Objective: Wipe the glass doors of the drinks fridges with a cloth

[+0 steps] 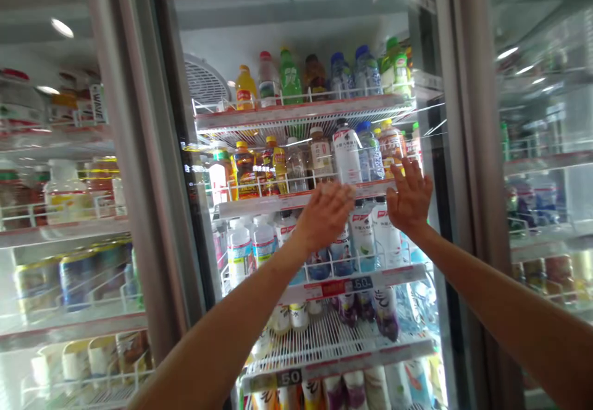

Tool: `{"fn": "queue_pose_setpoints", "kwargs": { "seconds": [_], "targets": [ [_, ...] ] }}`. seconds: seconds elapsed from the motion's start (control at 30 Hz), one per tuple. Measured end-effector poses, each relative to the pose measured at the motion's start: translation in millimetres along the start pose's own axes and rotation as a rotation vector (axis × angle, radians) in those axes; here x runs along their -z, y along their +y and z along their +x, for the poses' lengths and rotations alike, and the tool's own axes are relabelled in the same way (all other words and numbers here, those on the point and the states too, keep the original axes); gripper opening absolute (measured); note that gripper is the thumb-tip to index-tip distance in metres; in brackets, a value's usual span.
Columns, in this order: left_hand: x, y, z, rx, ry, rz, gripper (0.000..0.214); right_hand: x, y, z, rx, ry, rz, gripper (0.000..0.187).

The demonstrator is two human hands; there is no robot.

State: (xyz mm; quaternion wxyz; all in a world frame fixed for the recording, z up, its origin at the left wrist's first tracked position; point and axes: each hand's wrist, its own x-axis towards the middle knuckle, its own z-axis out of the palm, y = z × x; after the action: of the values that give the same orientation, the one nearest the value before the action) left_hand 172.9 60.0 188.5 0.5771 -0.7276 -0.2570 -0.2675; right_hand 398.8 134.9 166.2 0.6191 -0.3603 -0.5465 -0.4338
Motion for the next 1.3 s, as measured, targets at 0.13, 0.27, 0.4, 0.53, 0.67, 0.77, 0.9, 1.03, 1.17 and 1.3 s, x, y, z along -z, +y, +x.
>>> {"fn": "queue_pose_setpoints", "kwargs": {
  "seconds": [0.13,0.27,0.4,0.53,0.67,0.77,0.9,1.03,1.17,1.3],
  "targets": [
    [-1.9,11.0,5.7,-0.195,-0.116,-0.044,0.041,-1.4,0.4,-1.0,0.002,0.025,-0.007,0.051],
    [23.3,-68.9,23.4,0.260,0.032,0.013,0.041,-1.3,0.3,-0.8,-0.006,0.014,-0.018,0.050],
    [34.7,-114.3,29.1,0.683,0.243,0.065,0.042,-1.9,0.6,-0.8,-0.017,0.002,-0.046,0.050],
    [14.0,-59.6,30.1,0.371,0.138,0.041,0.039,-1.8,0.2,-1.5,0.011,0.035,-0.053,0.050],
    [-4.7,-19.2,37.6,-0.058,-0.006,0.016,0.040,-2.2,1.0,-2.0,0.038,0.071,-0.050,0.049],
    [8.1,-56.1,36.3,0.125,0.040,0.060,0.040,-3.7,1.7,-2.7,0.044,0.075,-0.045,0.050],
    [39.0,-132.4,25.6,0.620,0.236,0.152,0.040,-4.8,0.5,-3.3,0.024,0.072,-0.039,0.051],
    [33.7,-125.2,32.5,0.735,0.346,0.177,0.041,-3.6,-1.4,-3.0,0.023,0.082,-0.028,0.049],
    [-0.8,-46.2,58.5,0.252,0.194,0.090,0.038,-2.4,-1.2,-2.4,0.034,0.096,-0.027,0.048],
    [-9.4,-28.2,69.2,0.112,0.162,0.062,0.037,-2.5,-0.4,-1.9,0.049,0.100,-0.027,0.048]
  ]
}}
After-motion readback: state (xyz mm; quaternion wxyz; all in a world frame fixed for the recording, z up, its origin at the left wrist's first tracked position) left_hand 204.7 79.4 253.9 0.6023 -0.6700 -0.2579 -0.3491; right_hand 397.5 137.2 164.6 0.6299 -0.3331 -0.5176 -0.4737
